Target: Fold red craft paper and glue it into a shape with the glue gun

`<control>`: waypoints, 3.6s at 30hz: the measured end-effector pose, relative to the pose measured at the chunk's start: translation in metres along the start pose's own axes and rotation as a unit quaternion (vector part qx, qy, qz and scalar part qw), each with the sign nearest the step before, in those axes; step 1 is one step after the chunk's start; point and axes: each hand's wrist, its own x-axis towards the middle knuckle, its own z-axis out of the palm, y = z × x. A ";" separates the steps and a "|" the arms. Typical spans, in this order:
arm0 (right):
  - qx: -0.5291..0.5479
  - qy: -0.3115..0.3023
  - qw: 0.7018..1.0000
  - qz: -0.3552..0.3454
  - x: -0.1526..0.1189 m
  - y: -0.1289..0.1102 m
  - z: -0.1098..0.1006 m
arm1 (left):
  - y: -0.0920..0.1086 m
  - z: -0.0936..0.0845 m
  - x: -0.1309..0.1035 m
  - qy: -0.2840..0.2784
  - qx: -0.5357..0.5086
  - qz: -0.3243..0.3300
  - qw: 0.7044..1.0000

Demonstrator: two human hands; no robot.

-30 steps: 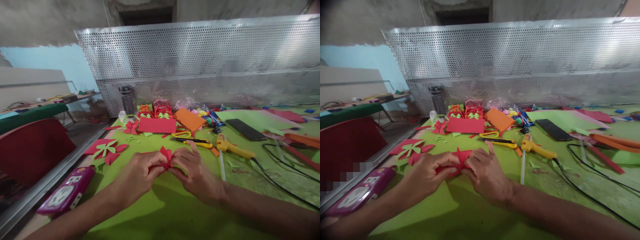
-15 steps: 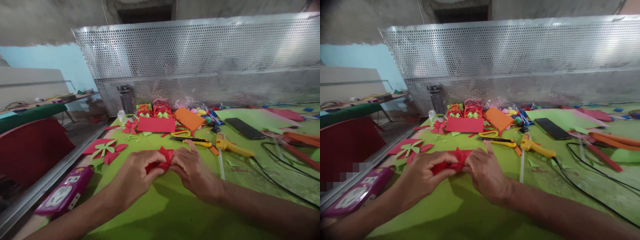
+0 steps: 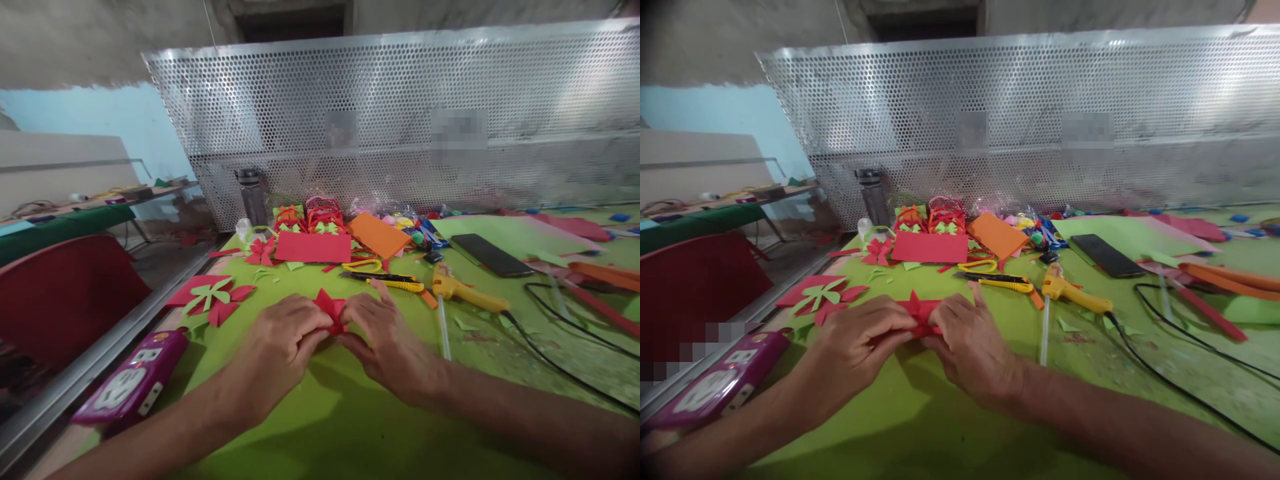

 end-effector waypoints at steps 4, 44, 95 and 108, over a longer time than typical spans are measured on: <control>-0.016 0.014 1.000 -0.016 0.001 -0.001 -0.001 | 0.001 0.001 -0.002 0.009 -0.006 -0.001 1.000; -0.215 -0.007 0.967 -0.139 -0.006 0.000 0.003 | 0.000 -0.001 -0.001 0.015 0.078 0.040 0.996; 0.074 0.079 0.994 -0.024 0.007 -0.003 -0.012 | -0.005 -0.004 0.004 0.062 -0.034 0.034 0.997; 0.082 0.080 0.993 -0.024 0.007 0.000 -0.011 | -0.010 -0.003 0.004 0.049 -0.068 0.091 0.992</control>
